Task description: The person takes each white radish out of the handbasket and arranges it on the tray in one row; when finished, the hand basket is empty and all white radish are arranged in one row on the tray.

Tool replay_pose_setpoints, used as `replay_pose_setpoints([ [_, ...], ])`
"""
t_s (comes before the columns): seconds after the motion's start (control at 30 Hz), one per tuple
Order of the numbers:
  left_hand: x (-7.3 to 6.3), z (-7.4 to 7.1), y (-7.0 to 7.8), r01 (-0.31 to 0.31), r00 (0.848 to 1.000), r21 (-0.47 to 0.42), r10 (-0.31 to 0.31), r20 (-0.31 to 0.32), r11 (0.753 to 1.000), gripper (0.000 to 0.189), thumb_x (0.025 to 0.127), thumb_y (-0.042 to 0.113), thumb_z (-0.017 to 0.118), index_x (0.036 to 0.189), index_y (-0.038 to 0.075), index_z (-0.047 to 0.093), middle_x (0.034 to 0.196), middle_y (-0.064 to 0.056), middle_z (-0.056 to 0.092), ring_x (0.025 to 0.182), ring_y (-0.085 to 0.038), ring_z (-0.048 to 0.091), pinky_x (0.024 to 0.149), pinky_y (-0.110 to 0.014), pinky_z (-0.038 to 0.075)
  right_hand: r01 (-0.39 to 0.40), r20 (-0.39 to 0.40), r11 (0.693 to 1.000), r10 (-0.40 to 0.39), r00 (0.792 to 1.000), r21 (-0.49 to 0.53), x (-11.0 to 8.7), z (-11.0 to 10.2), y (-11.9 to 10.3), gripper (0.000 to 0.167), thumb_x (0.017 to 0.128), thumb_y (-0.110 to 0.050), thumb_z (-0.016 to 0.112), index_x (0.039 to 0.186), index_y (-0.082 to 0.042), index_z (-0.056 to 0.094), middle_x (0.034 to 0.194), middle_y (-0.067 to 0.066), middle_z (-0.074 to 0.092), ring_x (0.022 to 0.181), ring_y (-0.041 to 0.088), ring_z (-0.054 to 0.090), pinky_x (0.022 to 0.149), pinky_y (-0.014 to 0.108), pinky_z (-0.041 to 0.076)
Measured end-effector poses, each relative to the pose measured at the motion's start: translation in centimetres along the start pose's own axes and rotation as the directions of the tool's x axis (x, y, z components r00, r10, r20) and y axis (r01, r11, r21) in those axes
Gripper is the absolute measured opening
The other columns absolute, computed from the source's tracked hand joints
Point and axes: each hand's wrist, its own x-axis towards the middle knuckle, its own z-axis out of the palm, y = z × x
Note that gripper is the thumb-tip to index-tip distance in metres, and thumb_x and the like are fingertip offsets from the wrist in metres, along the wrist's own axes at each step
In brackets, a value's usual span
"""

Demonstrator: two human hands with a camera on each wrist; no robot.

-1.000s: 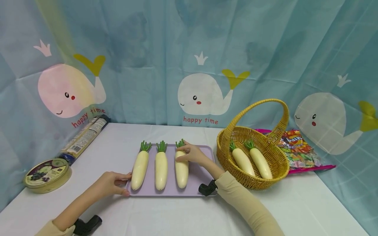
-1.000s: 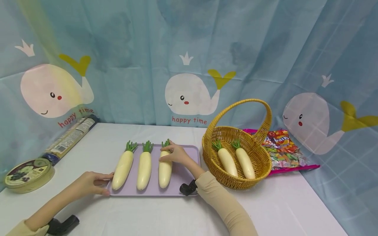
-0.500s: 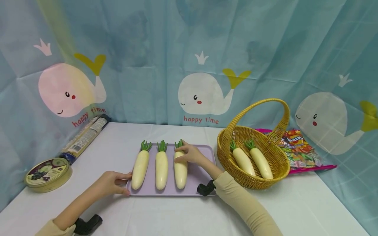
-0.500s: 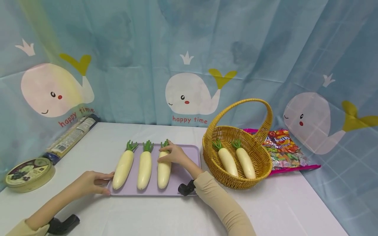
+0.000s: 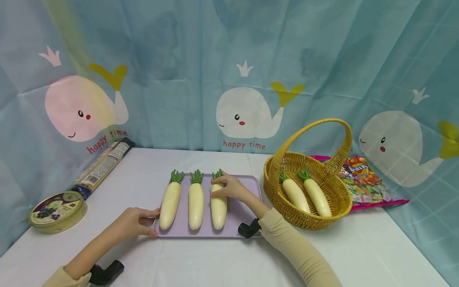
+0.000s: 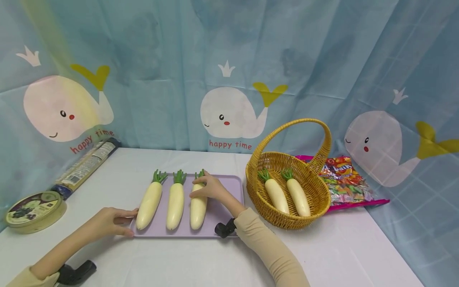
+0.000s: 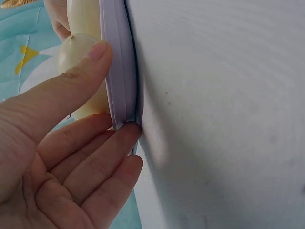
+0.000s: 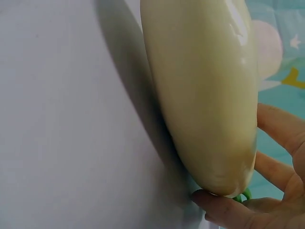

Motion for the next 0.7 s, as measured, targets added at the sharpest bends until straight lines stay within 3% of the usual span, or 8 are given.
replay_pose_setpoints([
  [0.33,-0.03,0.07,-0.31,-0.02,1.0,-0.011,0.02,0.008,1.0,0.071,0.059,0.028,0.08,0.111,-0.014,0.055,0.115,-0.031,0.049,0.091,-0.031,0.06,0.074,-0.033,0.052,-0.018,-0.005,1.0,0.018,1.0,-0.013,0.13,-0.15,0.3,0.05,0.071,-0.022,0.078,0.115,-0.007,0.061,0.145,0.018,0.017,0.126,0.037,0.027,0.101,0.047,0.027],
  [0.5,-0.01,0.24,-0.19,0.018,1.0,-0.013,-0.018,-0.007,1.0,0.071,0.058,0.029,0.081,0.11,-0.012,0.057,0.116,-0.029,0.05,0.092,-0.03,0.06,0.075,-0.032,0.052,-0.021,-0.001,0.999,0.021,1.0,-0.028,0.14,-0.33,0.28,0.048,0.071,-0.024,0.077,0.115,-0.01,0.062,0.144,0.019,0.018,0.127,0.037,0.023,0.102,0.05,0.023],
  [0.6,-0.01,0.28,-0.09,0.034,0.999,-0.019,-0.034,-0.009,0.999,0.071,0.057,0.029,0.081,0.11,-0.012,0.057,0.116,-0.028,0.05,0.092,-0.03,0.06,0.075,-0.032,0.052,-0.035,0.018,0.999,0.035,0.999,-0.032,-0.11,-0.52,-0.1,0.048,0.072,-0.024,0.077,0.115,-0.012,0.062,0.145,0.018,0.017,0.125,0.038,0.027,0.1,0.049,0.028],
  [0.7,-0.02,0.26,-0.08,0.033,0.999,-0.024,-0.033,-0.008,0.999,0.071,0.057,0.029,0.081,0.11,-0.012,0.057,0.116,-0.029,0.05,0.092,-0.03,0.06,0.075,-0.032,0.052,-0.051,0.035,0.999,0.052,0.998,-0.007,-0.63,-0.93,-0.63,0.048,0.072,-0.024,0.076,0.116,-0.013,0.061,0.146,0.016,0.015,0.122,0.04,0.032,0.09,0.041,0.043],
])
